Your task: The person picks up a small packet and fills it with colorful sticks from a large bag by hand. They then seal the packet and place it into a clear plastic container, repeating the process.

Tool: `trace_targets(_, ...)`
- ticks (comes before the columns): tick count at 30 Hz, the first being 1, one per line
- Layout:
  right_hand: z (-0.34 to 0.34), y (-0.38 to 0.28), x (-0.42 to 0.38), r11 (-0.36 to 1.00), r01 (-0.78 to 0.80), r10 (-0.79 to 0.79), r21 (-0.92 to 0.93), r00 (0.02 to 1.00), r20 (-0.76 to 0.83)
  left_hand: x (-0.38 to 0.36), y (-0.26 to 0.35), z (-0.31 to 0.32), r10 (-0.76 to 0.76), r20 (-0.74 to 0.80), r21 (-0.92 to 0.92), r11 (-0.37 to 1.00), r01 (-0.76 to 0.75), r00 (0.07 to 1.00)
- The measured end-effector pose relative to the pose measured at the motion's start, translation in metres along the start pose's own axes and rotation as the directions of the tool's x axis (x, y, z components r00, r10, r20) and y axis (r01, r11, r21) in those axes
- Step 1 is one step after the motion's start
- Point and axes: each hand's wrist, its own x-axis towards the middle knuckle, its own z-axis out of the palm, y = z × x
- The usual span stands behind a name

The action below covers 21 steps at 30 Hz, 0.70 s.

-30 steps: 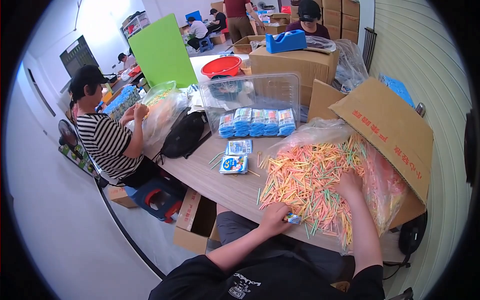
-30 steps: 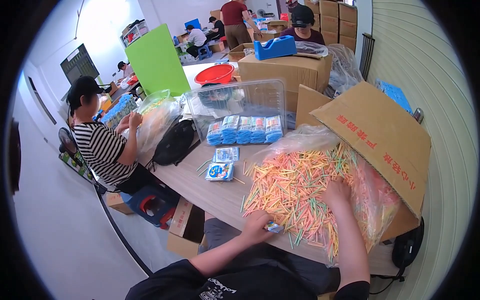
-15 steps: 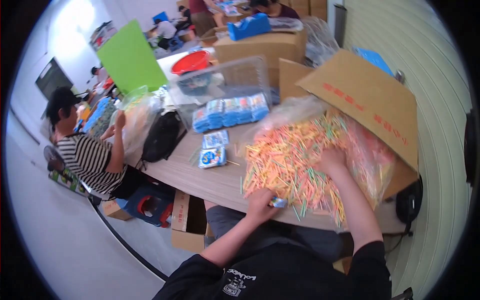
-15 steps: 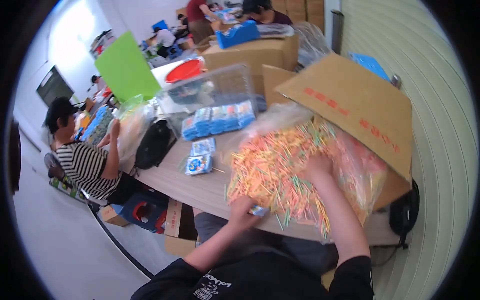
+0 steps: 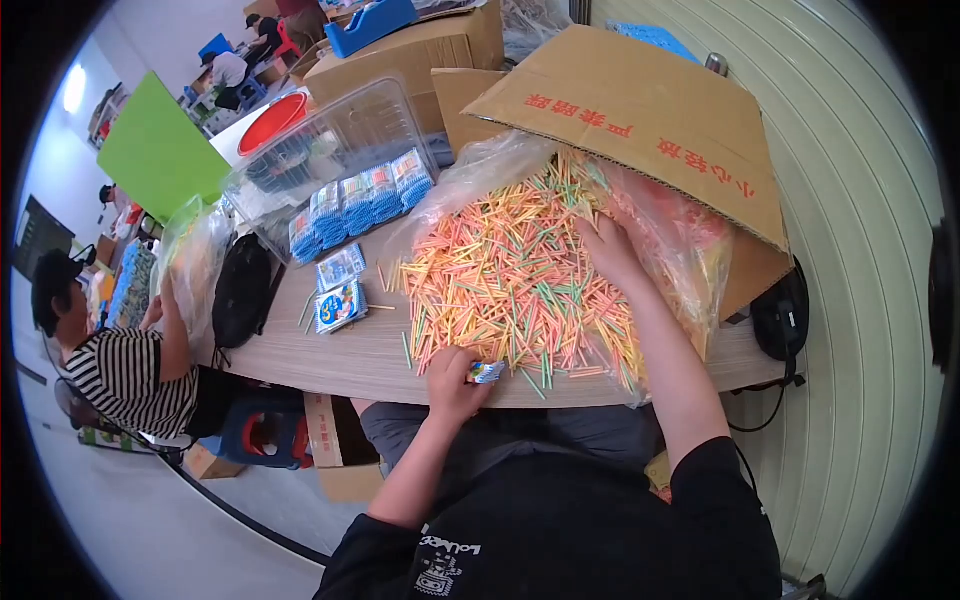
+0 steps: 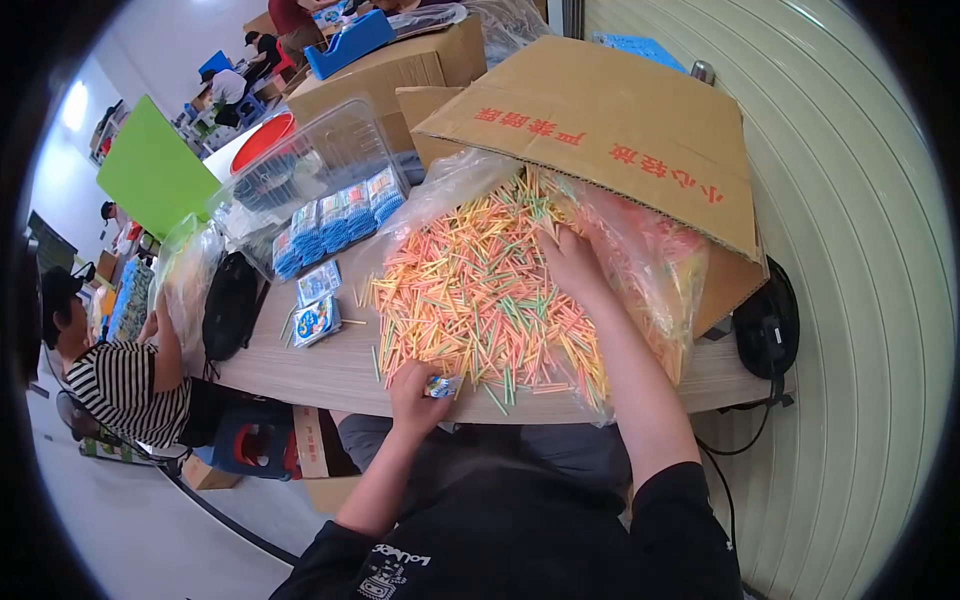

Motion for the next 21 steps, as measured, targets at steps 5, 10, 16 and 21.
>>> trace_targets(5,-0.018,-0.032,-0.003,0.915,-0.099,0.200,-0.391,0.953,0.229,0.004,0.004,-0.003,0.030,0.024,0.022,0.999,-0.030,0.999)
trace_targets(10,-0.024,-0.040,-0.006,0.694,0.076,0.162,-0.716,0.952,0.258,0.000,0.002,0.000,0.015,0.023,0.038,0.999,-0.015,1.000)
trace_targets(16,-0.018,-0.061,-0.005,0.606,0.178,0.266,-0.776,0.874,0.408,0.001,0.001,-0.002,-0.003,0.026,0.006,1.000,0.003,1.000)
trace_targets(21,-0.006,-0.032,0.007,0.593,0.270,0.269,-0.759,0.821,0.503,0.003,0.003,0.000,-0.033,0.034,-0.008,0.999,0.034,0.999)
